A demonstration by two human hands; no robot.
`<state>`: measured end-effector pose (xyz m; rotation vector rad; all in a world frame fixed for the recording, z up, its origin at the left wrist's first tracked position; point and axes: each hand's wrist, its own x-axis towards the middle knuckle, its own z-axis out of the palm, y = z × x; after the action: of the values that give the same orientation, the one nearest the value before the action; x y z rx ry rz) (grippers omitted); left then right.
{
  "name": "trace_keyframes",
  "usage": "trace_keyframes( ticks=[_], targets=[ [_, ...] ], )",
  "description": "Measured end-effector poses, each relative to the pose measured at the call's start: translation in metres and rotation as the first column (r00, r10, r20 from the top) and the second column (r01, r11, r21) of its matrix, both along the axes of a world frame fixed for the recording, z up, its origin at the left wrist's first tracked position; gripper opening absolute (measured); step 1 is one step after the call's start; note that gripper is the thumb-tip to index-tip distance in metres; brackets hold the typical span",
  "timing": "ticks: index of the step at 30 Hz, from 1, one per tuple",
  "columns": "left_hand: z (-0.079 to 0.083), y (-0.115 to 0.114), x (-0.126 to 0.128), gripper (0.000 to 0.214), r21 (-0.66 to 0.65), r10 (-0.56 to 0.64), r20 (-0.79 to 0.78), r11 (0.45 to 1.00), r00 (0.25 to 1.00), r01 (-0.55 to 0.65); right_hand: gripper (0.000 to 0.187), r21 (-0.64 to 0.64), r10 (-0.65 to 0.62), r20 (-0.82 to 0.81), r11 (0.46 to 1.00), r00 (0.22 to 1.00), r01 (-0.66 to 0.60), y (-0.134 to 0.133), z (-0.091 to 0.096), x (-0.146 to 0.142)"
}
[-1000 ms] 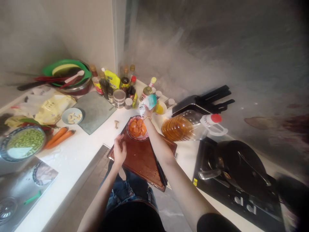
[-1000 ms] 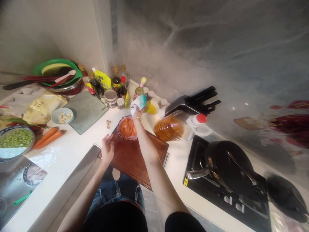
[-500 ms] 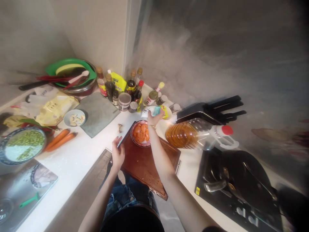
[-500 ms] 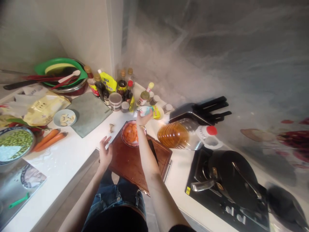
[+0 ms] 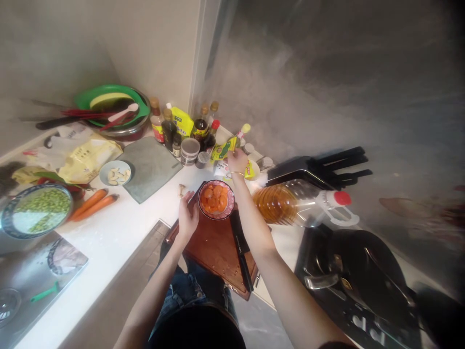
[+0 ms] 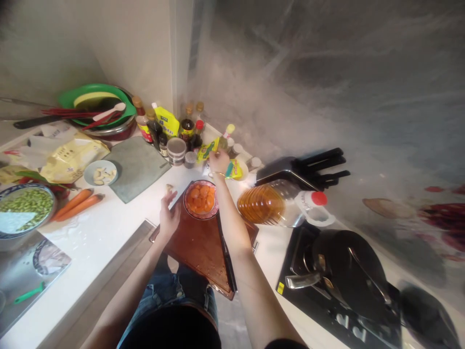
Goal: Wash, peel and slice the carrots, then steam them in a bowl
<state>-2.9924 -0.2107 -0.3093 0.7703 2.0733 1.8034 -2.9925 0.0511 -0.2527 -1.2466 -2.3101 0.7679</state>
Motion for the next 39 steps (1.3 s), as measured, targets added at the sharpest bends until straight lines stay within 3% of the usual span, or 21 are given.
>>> trace_keyframes(
  ticks=[2,4,6,9,11,14,18,20,24,27,32,39],
  targets=[
    [0.010,0.022,-0.006,0.046,0.013,0.000,-0.107,1.000,0.994,0.002,0.039,-0.251,-0.159,-0.264,0.964,0.951,0.092,-0.024,0.013,0.022],
    [0.020,0.041,-0.009,0.054,-0.008,-0.018,-0.192,1.000,0.981,0.016,0.052,-0.448,-0.268,-0.443,0.893,0.855,0.048,-0.054,0.024,0.044],
    [0.028,0.052,-0.007,0.057,-0.034,-0.047,-0.222,0.999,0.974,0.040,0.061,-0.547,-0.326,-0.508,0.837,0.798,-0.006,-0.085,0.031,0.064],
    [0.031,0.050,0.004,0.051,-0.037,-0.114,-0.147,0.993,0.982,0.110,0.071,-0.608,-0.326,-0.538,0.789,0.777,-0.089,-0.116,0.031,0.098],
    [0.029,0.040,0.014,0.054,-0.009,-0.161,-0.043,0.987,0.986,0.161,0.077,-0.563,-0.308,-0.560,0.823,0.769,-0.080,-0.127,0.024,0.124],
    [0.023,0.027,0.030,0.067,0.094,-0.251,0.136,0.966,0.958,0.240,0.083,-0.472,-0.308,-0.513,0.881,0.801,0.036,-0.135,0.004,0.162],
    [0.016,0.019,0.054,0.075,0.191,-0.438,0.274,0.898,0.856,0.398,0.057,-0.617,-0.248,-0.398,0.784,0.883,-0.058,-0.154,-0.022,0.200],
    [0.015,0.017,0.063,0.079,0.161,-0.457,0.267,0.889,0.848,0.429,0.050,-0.615,-0.303,-0.394,0.789,0.868,-0.004,-0.163,-0.029,0.211],
    [0.013,0.007,0.070,0.081,0.010,-0.269,0.218,0.962,0.938,0.274,0.051,-0.437,-0.417,-0.353,0.865,0.837,0.247,-0.166,-0.033,0.223],
    [0.009,-0.004,0.063,0.071,-0.031,-0.115,0.210,0.992,0.971,0.124,0.053,-0.298,-0.416,-0.293,0.895,0.861,0.331,-0.159,-0.036,0.230],
    [0.008,-0.014,0.053,0.060,-0.053,-0.029,0.178,0.998,0.984,0.039,0.053,-0.202,-0.356,-0.263,0.929,0.897,0.310,-0.152,-0.044,0.236],
    [0.010,-0.019,0.060,0.052,-0.044,-0.063,0.192,0.996,0.979,0.073,0.049,-0.208,-0.299,-0.225,0.944,0.927,0.254,-0.152,-0.045,0.236]
  ],
)
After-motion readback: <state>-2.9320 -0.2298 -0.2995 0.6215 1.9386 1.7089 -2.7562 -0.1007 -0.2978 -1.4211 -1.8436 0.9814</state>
